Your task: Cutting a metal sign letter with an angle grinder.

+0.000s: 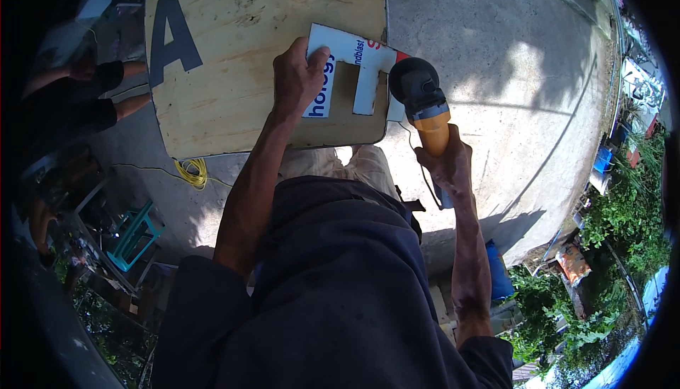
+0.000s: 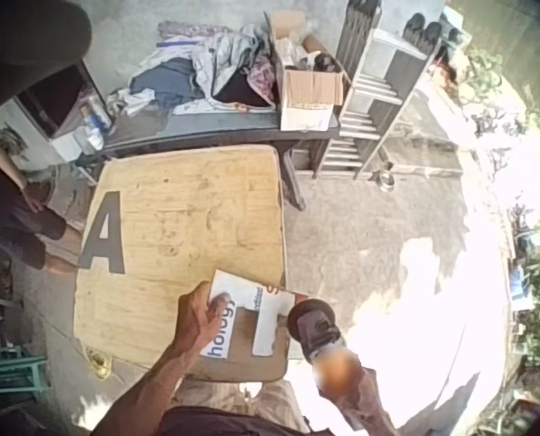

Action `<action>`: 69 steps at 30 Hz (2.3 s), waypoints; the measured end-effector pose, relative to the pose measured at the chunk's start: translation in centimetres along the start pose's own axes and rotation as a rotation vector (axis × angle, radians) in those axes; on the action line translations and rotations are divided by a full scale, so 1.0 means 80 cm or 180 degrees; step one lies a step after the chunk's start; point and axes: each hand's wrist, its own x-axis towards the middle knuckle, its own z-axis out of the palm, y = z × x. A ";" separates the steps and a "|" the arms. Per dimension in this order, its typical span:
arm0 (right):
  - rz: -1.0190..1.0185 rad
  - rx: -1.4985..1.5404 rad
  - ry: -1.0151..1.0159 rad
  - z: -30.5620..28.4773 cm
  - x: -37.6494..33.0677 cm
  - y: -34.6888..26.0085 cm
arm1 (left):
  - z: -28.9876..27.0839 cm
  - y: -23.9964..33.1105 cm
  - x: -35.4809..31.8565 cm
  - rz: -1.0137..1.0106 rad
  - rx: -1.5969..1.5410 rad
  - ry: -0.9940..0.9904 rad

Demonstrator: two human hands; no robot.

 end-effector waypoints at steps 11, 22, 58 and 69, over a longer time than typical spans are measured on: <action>0.0000 -0.0074 -0.0102 0.011 0.013 0.003 | 0.002 -0.003 0.004 0.0038 0.0093 0.0059; -0.0047 -0.0123 0.0019 0.013 0.010 0.011 | -0.003 -0.006 0.011 0.0042 0.0145 -0.0035; 0.0109 -0.0378 -0.0029 0.007 -0.001 -0.018 | 0.005 -0.019 0.017 0.0277 0.0227 -0.0067; 0.0201 -0.0485 0.0029 -0.005 -0.010 -0.019 | 0.001 -0.007 0.018 0.0090 0.0243 -0.0150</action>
